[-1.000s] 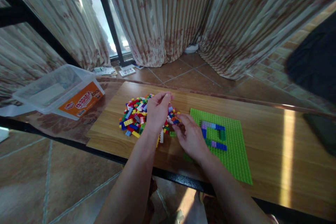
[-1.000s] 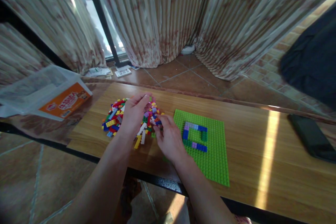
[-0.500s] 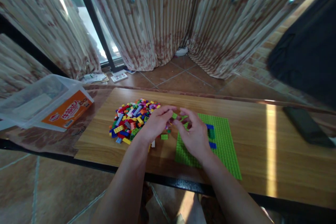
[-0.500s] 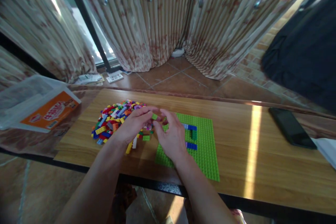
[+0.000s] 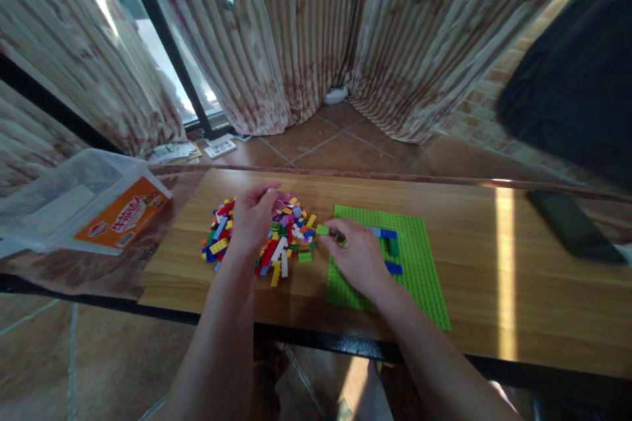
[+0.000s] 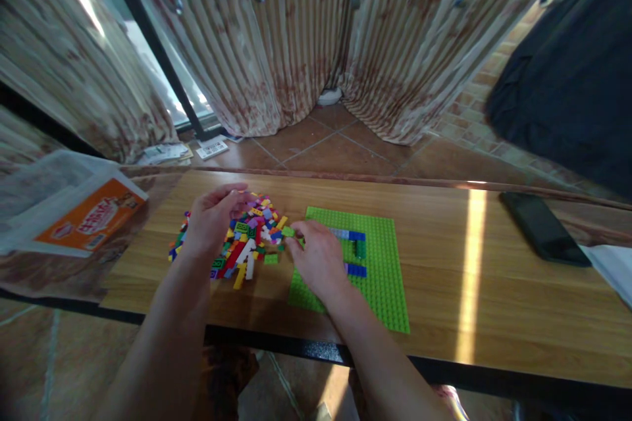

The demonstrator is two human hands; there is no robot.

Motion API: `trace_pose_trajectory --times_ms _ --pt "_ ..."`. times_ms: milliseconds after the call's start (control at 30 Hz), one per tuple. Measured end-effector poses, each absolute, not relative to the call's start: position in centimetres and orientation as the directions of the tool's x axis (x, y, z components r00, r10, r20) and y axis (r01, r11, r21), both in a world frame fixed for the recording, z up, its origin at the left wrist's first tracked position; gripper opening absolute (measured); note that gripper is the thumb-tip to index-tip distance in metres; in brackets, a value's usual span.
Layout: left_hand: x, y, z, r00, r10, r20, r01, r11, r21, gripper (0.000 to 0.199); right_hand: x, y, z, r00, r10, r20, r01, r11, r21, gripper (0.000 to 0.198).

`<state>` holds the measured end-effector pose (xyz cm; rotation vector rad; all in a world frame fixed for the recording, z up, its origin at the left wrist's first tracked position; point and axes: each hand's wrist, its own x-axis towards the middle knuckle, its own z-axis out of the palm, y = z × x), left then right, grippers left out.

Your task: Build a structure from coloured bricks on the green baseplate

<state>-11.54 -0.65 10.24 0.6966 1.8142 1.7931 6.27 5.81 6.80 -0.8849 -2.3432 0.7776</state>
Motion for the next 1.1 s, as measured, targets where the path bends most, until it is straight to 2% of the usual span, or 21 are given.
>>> trace_pose_trajectory --times_ms 67,133,200,267,367,467,833,1100 --pt "-12.8 -1.1 9.9 -0.754 0.652 0.077 0.149 0.056 0.987 0.023 5.9 5.4 6.6 -0.697 0.678 0.233 0.411 0.644 -0.645 0.017" --pt "-13.5 -1.7 9.8 -0.66 0.74 0.131 0.337 0.136 0.932 0.023 5.6 4.9 6.5 -0.718 0.657 0.23 0.389 0.653 -0.649 0.026" --pt "-13.7 -2.4 10.0 -0.507 0.853 0.123 0.543 0.205 0.814 0.03 5.3 4.7 6.4 -0.729 0.646 0.226 0.378 0.655 -0.655 0.033" --pt "-13.5 -3.0 10.4 -0.398 0.915 0.067 0.696 0.254 0.671 0.043 5.1 4.6 6.2 -0.742 0.634 0.217 0.376 0.662 -0.649 0.033" --pt "-13.2 -3.5 10.8 -0.343 0.939 0.018 0.824 0.291 0.486 0.056 5.0 4.6 5.8 -0.756 0.617 0.219 0.369 0.677 -0.637 0.029" --pt "-13.0 -3.5 10.7 -0.332 0.943 -0.008 0.865 0.308 0.397 0.056 5.1 4.7 5.5 -0.759 0.606 0.237 0.355 0.69 -0.631 0.026" --pt "-13.3 -3.0 10.1 -0.339 0.939 0.046 0.845 0.283 0.453 0.039 5.2 4.7 5.9 -0.762 0.59 0.266 0.331 0.709 -0.623 0.02" --pt "-13.1 -3.3 11.0 -0.312 0.949 0.033 0.828 0.255 0.5 0.031 5.4 4.9 6.1 -0.749 0.595 0.292 0.325 0.714 -0.62 0.018"
